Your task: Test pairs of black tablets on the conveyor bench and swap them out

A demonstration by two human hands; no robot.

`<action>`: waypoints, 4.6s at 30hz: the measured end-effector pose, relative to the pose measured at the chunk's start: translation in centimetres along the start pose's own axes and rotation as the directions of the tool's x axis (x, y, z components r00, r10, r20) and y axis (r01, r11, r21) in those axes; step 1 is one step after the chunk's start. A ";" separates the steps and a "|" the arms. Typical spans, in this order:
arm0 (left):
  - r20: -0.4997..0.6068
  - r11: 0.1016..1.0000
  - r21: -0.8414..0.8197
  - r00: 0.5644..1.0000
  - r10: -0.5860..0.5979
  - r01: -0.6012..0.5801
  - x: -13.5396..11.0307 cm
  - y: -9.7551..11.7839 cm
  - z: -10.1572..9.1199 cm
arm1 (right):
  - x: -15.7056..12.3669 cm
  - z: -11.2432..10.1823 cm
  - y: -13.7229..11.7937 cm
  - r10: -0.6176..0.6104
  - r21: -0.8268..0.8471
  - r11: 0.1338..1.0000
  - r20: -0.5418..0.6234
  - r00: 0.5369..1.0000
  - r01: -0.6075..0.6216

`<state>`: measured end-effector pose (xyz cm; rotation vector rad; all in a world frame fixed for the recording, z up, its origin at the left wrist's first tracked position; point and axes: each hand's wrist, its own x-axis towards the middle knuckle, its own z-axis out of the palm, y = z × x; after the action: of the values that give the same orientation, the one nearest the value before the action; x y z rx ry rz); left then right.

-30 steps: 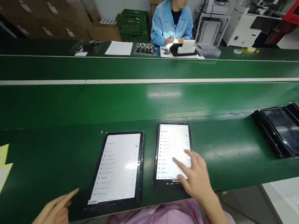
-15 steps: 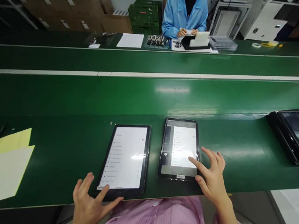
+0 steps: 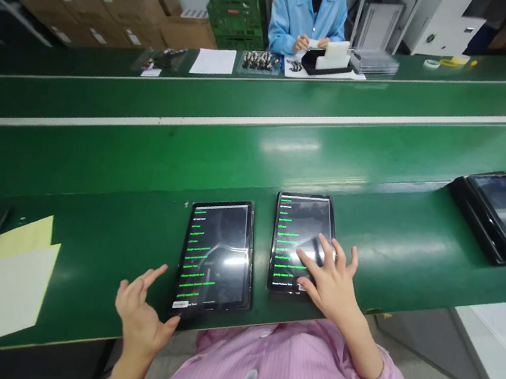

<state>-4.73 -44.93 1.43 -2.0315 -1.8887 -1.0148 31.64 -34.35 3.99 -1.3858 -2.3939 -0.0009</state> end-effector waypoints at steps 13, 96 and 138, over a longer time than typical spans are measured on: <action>0.144 0.993 0.106 0.987 -0.072 0.057 0.5 1.6 0.3 | -1.1 5.0 7.5 0.319 0.744 0.629 0.020 0.947 -0.227; 0.901 0.981 -0.155 0.423 0.093 0.116 24.4 0.6 9.1 | 13.8 4.8 9.1 0.270 0.698 0.716 -0.298 0.915 0.016; 0.863 0.967 -0.254 0.454 0.222 0.009 23.4 -1.3 10.3 | 15.4 6.5 8.3 0.444 0.929 0.017 0.323 0.836 -0.369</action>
<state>-3.37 -20.01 7.09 -3.1883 -1.9976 0.0031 29.67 -16.05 1.34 -1.1586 -1.1262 1.4270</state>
